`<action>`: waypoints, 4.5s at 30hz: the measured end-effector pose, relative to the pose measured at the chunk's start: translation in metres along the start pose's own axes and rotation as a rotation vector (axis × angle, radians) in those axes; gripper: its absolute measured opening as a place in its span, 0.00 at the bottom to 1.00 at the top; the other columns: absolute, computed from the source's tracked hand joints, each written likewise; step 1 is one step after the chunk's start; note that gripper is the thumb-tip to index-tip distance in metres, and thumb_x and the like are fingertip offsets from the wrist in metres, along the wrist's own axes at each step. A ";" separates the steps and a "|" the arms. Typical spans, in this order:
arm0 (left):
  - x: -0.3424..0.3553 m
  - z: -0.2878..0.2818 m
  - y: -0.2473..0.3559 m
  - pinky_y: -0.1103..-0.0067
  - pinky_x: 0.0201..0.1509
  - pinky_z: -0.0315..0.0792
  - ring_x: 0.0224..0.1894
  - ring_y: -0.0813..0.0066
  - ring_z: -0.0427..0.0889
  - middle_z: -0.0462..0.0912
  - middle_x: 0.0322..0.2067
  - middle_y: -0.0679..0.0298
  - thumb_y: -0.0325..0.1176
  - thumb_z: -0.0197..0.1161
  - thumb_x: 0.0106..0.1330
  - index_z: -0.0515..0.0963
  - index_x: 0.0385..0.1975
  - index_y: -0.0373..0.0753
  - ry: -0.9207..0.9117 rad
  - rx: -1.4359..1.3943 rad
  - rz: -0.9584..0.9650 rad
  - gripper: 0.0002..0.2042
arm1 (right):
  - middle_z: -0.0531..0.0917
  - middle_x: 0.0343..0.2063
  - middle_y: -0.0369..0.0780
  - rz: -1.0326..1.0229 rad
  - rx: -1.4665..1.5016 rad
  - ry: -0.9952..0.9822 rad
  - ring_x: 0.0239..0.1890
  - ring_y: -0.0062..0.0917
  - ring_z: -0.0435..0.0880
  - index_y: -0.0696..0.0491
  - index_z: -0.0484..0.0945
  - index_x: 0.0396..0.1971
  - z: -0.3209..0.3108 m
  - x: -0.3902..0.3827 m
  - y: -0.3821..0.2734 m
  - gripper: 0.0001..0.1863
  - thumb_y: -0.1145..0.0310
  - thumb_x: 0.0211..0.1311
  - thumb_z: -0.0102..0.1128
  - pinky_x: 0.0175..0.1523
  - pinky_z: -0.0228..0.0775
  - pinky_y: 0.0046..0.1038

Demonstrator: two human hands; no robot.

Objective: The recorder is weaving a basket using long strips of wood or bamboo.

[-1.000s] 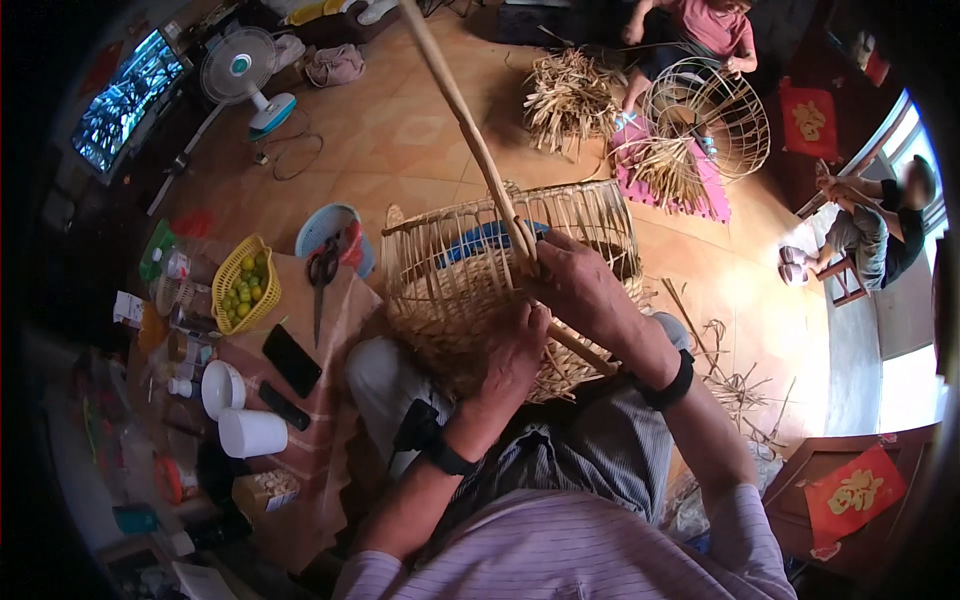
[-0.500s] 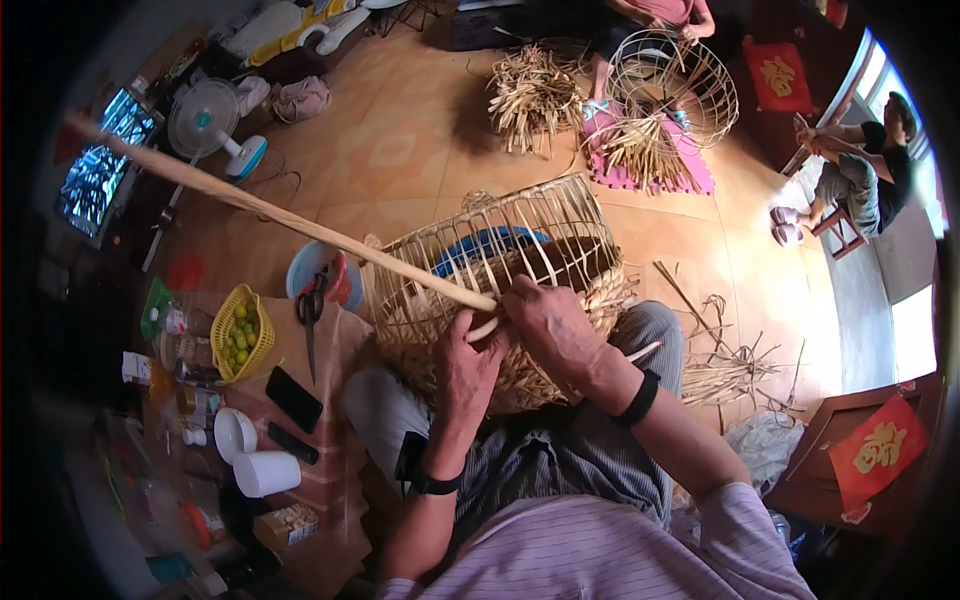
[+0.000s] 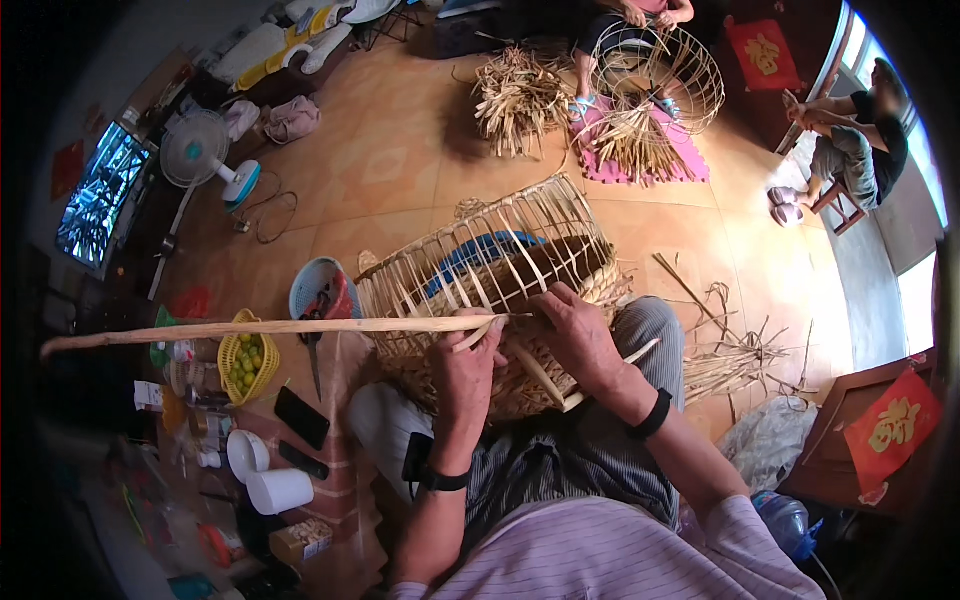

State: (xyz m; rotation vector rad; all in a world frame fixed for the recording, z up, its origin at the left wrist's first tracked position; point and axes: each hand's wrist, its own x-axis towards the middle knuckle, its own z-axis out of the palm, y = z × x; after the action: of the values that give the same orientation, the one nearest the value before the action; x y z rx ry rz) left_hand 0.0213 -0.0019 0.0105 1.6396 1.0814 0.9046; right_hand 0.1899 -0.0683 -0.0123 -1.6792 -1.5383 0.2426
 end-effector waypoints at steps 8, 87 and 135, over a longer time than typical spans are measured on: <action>0.003 0.009 -0.017 0.70 0.33 0.79 0.29 0.63 0.87 0.84 0.27 0.54 0.27 0.68 0.70 0.81 0.39 0.35 0.106 0.450 0.380 0.04 | 0.79 0.35 0.44 -0.096 -0.197 -0.099 0.34 0.46 0.85 0.55 0.79 0.39 0.000 0.014 -0.005 0.09 0.74 0.58 0.60 0.37 0.79 0.42; 0.013 -0.066 -0.040 0.84 0.20 0.66 0.18 0.81 0.77 0.77 0.19 0.69 0.46 0.65 0.75 0.81 0.40 0.40 0.162 -0.614 -0.185 0.14 | 0.80 0.32 0.35 0.498 0.690 0.189 0.35 0.19 0.81 0.59 0.74 0.40 -0.009 -0.016 0.018 0.08 0.70 0.72 0.61 0.38 0.72 0.26; -0.099 -0.108 0.199 0.71 0.29 0.80 0.25 0.62 0.85 0.86 0.27 0.47 0.21 0.74 0.58 0.80 0.39 0.29 -0.589 -1.119 -0.051 0.12 | 0.77 0.35 0.43 -0.087 -0.402 -0.124 0.42 0.41 0.80 0.54 0.78 0.42 -0.040 0.009 -0.014 0.13 0.62 0.65 0.66 0.46 0.75 0.41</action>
State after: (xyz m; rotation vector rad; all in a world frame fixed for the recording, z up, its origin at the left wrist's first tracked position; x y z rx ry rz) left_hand -0.0617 -0.0954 0.2230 0.8078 0.1035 0.6999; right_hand 0.2072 -0.0791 0.0256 -1.9261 -1.8393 -0.0123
